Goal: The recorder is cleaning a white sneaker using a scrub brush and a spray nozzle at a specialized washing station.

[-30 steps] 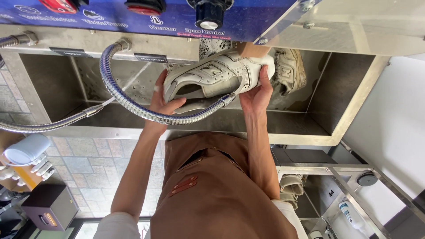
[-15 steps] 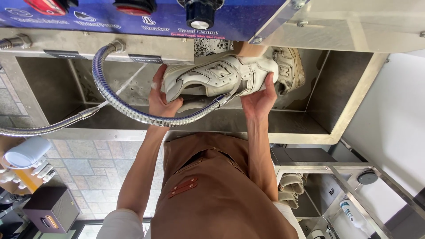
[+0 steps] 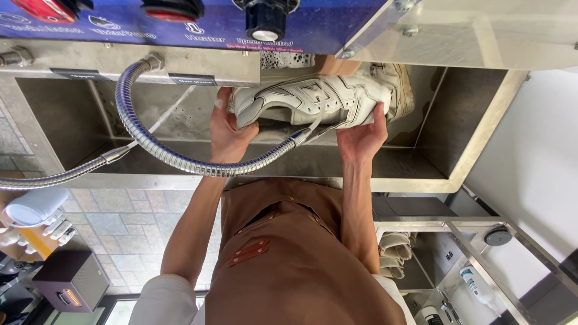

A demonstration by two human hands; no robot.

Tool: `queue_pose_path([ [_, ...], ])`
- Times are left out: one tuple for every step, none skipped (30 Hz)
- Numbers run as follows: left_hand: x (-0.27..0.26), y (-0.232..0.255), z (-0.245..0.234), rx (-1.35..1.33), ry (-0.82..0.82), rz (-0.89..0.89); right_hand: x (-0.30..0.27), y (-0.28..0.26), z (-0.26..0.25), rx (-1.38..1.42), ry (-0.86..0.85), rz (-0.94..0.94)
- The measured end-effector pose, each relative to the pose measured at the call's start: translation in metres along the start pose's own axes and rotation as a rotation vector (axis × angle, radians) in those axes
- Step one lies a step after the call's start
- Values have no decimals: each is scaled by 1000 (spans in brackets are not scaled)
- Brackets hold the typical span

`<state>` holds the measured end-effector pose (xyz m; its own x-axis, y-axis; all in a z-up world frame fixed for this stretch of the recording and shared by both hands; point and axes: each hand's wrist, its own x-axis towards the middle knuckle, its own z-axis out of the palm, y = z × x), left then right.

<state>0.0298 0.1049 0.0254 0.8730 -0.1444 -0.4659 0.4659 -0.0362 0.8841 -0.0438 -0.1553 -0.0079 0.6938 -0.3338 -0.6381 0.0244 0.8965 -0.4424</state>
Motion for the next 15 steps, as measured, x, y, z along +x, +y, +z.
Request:
queue_pose_path([
  [2,-3,0,23,-2,6,4,0,-4,11,5,-5],
  [4,-6,1,46,-4,11,8,-1,-8,22,9,-11],
  [9,-6,0,47,-5,13,7,-2,-4,23,8,-11],
  [13,-6,0,48,-16,44,6,-3,-1,21,3,-10],
  [12,-8,0,47,-27,66,1,-3,-2,16,6,-5],
  [9,-6,2,47,-27,58,-1,-3,-9,14,13,-2],
  [12,-2,5,31,-25,66,3,-2,-13,39,7,11],
  [14,3,7,15,-23,74,7,-2,-17,64,1,24],
  [17,1,7,16,-23,74,6,-3,-15,65,1,24],
  [19,-2,7,18,-30,69,5,-4,-14,51,-5,12],
  [18,-7,7,19,-38,58,1,-5,-15,36,-7,2],
  [14,-13,8,18,-37,53,-1,-5,-17,35,-2,4],
  [16,-17,9,28,-48,61,3,-7,-16,45,3,-3],
  [19,-21,11,37,-58,68,6,-8,-14,55,9,-10],
  [20,-21,11,38,-59,67,5,-10,-13,55,11,-10],
])
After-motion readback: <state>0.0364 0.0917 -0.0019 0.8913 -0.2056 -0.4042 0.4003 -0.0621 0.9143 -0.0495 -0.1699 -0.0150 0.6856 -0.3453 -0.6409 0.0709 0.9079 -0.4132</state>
